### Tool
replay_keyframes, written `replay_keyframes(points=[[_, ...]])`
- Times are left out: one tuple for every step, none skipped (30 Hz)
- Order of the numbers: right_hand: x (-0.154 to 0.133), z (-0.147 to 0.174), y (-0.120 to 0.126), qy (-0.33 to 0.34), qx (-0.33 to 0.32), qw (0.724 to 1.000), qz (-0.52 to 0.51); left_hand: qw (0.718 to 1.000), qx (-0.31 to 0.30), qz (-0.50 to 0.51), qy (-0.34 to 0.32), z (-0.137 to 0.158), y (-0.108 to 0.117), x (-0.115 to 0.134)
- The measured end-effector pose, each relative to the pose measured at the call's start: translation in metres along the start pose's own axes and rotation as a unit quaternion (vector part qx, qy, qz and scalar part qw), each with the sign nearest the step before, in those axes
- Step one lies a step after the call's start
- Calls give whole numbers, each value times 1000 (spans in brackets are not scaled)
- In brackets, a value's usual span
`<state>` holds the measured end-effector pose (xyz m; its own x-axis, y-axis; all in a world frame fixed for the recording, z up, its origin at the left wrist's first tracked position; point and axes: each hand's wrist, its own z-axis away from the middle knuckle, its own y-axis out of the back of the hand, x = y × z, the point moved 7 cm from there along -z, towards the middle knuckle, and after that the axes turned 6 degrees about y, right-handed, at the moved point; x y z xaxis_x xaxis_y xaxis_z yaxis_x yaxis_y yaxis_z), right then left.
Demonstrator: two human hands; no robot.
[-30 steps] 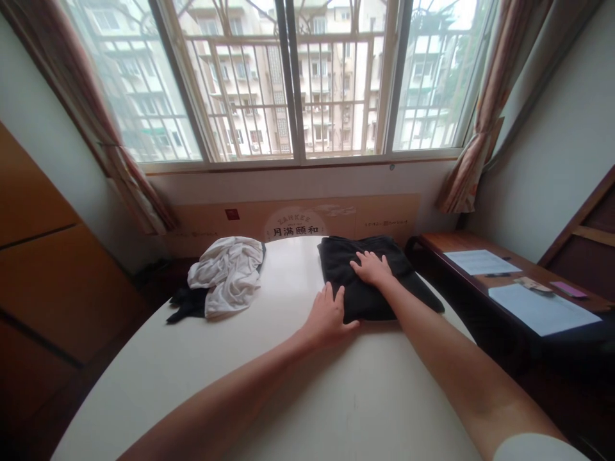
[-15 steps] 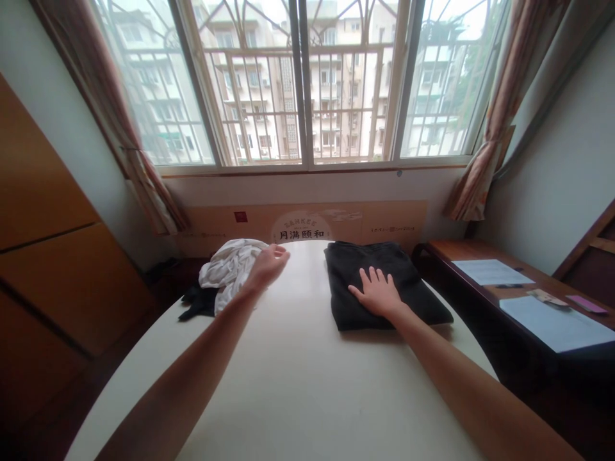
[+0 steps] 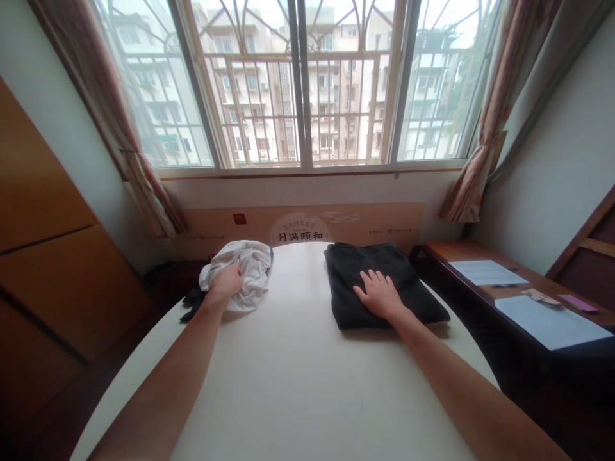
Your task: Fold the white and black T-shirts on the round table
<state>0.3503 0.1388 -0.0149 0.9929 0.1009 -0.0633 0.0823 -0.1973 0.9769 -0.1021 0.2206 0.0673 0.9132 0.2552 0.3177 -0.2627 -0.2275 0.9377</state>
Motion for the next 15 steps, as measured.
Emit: replay_keyframes(points=[[1, 0, 0, 3, 5, 1000, -3, 1000, -8, 1, 2, 0, 2, 0], [1, 0, 0, 6, 9, 1000, -7, 1000, -14, -1, 5, 1, 6, 0], [2, 0, 0, 9, 13, 1000, -10, 1000, -16, 0, 6, 1, 12, 1], [2, 0, 1, 11, 17, 1000, -13, 1000, -11, 13, -1, 3, 19, 4], [2, 0, 1, 12, 19, 1000, -16, 999, -2, 32, -9, 5, 28, 8], [2, 1, 1, 13, 22, 999, -19, 998, 10, 57, -16, 7, 38, 14], [2, 1, 2, 15, 24, 999, -21, 996, 20, 85, -23, 10, 48, 19], [2, 2, 2, 17, 26, 999, -23, 993, 27, 115, -30, 14, 58, 26], [2, 3, 2, 20, 28, 999, -25, 988, 29, 148, -36, 19, 67, 32], [2, 4, 3, 23, 31, 999, -27, 982, 23, 183, -41, 24, 74, 39], [2, 5, 3, 27, 34, 999, -29, 974, 8, 222, -45, 31, 81, 45], [2, 5, 3, 30, 38, 998, -32, 963, -16, 263, -54, 39, 86, 53], [3, 5, 4, 32, 46, 998, -36, 949, -47, 305, -64, 47, 90, 61], [3, 5, 6, 34, 57, 997, -44, 932, -80, 344, -79, 57, 93, 71], [3, 6, 8, 39, 72, 995, -56, 914, -110, 377, -99, 68, 97, 80]])
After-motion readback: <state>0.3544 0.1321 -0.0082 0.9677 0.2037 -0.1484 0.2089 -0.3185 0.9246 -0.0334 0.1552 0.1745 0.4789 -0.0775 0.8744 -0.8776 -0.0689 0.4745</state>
